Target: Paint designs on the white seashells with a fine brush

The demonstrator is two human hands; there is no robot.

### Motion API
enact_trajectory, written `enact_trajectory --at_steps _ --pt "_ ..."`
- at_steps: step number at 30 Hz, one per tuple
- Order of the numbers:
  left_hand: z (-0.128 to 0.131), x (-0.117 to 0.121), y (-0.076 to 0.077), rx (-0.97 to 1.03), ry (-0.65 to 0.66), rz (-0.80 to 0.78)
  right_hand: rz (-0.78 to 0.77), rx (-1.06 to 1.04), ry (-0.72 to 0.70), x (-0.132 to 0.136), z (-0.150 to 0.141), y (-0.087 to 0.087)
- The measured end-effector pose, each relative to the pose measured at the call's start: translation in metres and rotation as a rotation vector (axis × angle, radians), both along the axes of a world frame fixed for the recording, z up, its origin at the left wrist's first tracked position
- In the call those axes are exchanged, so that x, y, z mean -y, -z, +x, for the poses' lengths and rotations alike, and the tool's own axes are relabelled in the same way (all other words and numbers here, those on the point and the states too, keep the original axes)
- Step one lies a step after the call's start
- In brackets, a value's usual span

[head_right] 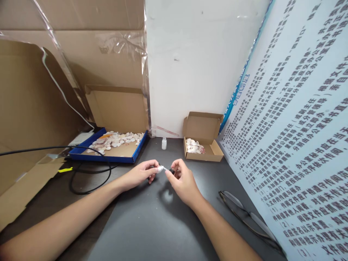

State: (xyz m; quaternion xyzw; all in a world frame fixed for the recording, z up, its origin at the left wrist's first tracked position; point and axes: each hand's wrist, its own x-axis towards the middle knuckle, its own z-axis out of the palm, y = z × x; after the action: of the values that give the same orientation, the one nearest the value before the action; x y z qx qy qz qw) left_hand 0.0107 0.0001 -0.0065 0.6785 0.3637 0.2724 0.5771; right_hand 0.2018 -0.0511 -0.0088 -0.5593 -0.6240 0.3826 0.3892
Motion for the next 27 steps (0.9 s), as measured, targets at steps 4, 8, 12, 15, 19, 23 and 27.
enact_trajectory --at_steps 4,8,12,15,19,23,27 --pt "0.000 -0.001 0.000 0.006 -0.009 -0.014 -0.003 0.050 0.031 -0.001 0.001 0.000" --pt "0.000 0.000 -0.001 0.001 -0.032 -0.025 0.018 0.056 0.081 -0.001 0.002 0.000" --pt "0.000 0.001 -0.001 0.017 -0.053 -0.025 0.027 0.021 0.023 0.001 0.000 -0.004" --pt "0.000 0.002 -0.001 0.021 -0.062 -0.015 0.045 0.065 0.067 0.001 -0.001 -0.005" --pt "0.000 0.003 -0.002 0.103 -0.079 -0.097 0.024 0.033 0.089 0.001 -0.001 -0.005" --pt "0.000 0.007 -0.008 0.380 -0.061 -0.383 -0.040 -0.032 0.078 0.001 -0.003 -0.003" --pt "0.002 0.014 -0.015 0.604 -0.052 -0.563 -0.057 -0.093 0.097 0.001 -0.006 0.001"
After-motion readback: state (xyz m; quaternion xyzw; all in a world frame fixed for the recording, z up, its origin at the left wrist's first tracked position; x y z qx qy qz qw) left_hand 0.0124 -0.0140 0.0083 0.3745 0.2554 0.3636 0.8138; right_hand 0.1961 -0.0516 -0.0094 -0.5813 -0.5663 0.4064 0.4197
